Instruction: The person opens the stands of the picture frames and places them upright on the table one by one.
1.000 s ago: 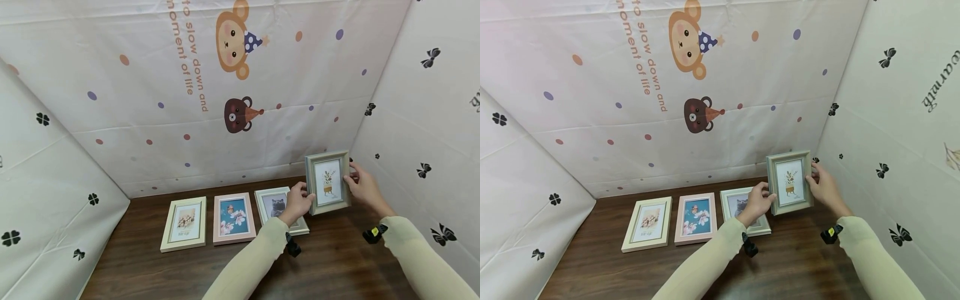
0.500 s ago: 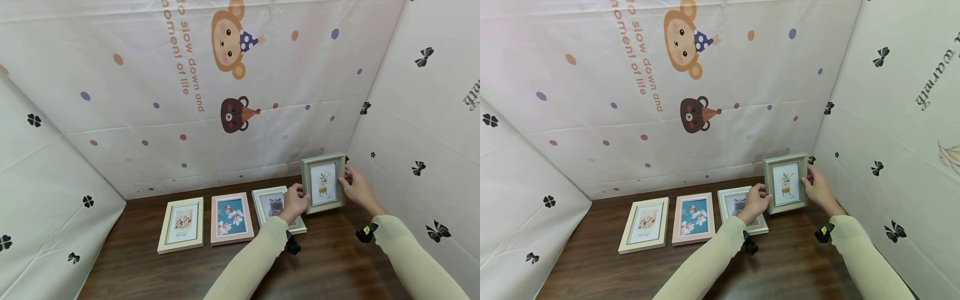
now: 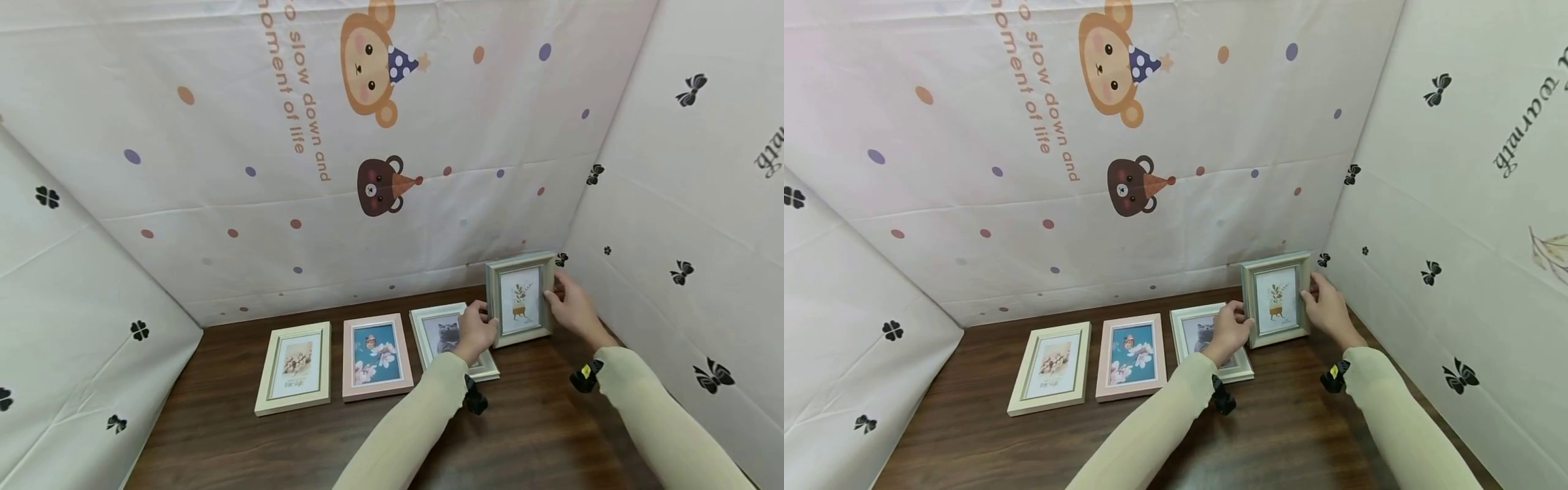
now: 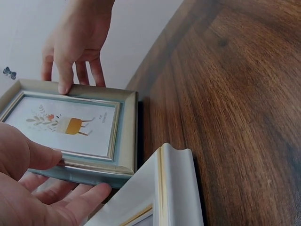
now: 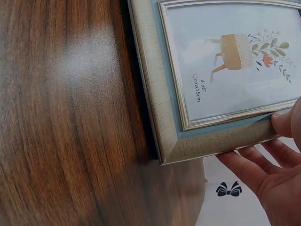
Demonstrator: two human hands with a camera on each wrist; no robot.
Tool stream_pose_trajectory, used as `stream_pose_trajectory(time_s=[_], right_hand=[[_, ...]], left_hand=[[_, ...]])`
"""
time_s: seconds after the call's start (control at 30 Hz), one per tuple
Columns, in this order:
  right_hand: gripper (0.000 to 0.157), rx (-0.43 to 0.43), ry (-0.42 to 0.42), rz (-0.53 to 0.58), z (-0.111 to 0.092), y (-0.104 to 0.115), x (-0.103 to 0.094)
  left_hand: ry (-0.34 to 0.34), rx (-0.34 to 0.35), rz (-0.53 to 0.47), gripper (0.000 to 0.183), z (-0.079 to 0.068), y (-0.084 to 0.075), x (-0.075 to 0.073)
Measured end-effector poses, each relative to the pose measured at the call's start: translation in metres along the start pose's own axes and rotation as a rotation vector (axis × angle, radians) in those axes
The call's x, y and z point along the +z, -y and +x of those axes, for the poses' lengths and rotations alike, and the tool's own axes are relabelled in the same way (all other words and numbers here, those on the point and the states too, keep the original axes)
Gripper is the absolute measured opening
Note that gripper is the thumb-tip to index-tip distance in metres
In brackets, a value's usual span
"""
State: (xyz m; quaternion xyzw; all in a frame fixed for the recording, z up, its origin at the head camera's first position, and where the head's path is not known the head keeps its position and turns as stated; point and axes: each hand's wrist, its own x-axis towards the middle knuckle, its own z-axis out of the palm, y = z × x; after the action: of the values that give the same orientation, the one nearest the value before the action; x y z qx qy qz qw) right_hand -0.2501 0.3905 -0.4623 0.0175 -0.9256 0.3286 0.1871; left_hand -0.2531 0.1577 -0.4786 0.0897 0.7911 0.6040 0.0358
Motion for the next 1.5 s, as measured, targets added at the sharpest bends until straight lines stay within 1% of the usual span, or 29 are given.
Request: stream_pose_trajectory(time_s=[0.1, 0.17, 0.43, 0.63, 0.73, 0.9, 1.13, 1.23, 1.5], right_hand=[[0.051, 0.008, 0.009, 0.01, 0.001, 0.0, 0.001], [0.052, 0.012, 0.007, 0.013, 0.002, 0.0, 0.002], [0.049, 0.011, -0.003, 0.011, 0.005, 0.002, 0.006], [0.051, 0.017, -0.001, 0.005, 0.011, 0.002, 0.009], [0.051, 0.032, 0.01, 0.004, 0.012, 0.001, 0.01], [0.052, 0.078, 0.042, 0.007, 0.014, 0.001, 0.01], [0.053, 0.115, 0.059, 0.007, 0.014, 0.002, 0.006], [0.053, 0.117, 0.062, 0.007, 0.013, 0.002, 0.005], [0.052, 0.118, 0.072, 0.015, 0.012, 0.002, 0.006]], left_hand=[[0.005, -0.012, 0.0, 0.02, 0.002, 0.002, 0.0], [0.004, -0.007, 0.005, 0.022, 0.004, 0.003, 0.001], [0.006, 0.006, 0.068, 0.025, 0.012, 0.009, 0.003], [0.0, 0.023, 0.112, 0.026, 0.016, 0.01, 0.001], [0.002, 0.028, 0.126, 0.026, 0.018, 0.011, 0.0], [0.001, 0.045, 0.145, 0.031, 0.021, 0.012, 0.002], [0.006, 0.043, 0.158, 0.033, 0.021, 0.011, 0.004], [0.006, 0.048, 0.165, 0.034, 0.021, 0.011, 0.005], [0.018, 0.027, 0.167, 0.035, 0.018, 0.008, 0.003]])
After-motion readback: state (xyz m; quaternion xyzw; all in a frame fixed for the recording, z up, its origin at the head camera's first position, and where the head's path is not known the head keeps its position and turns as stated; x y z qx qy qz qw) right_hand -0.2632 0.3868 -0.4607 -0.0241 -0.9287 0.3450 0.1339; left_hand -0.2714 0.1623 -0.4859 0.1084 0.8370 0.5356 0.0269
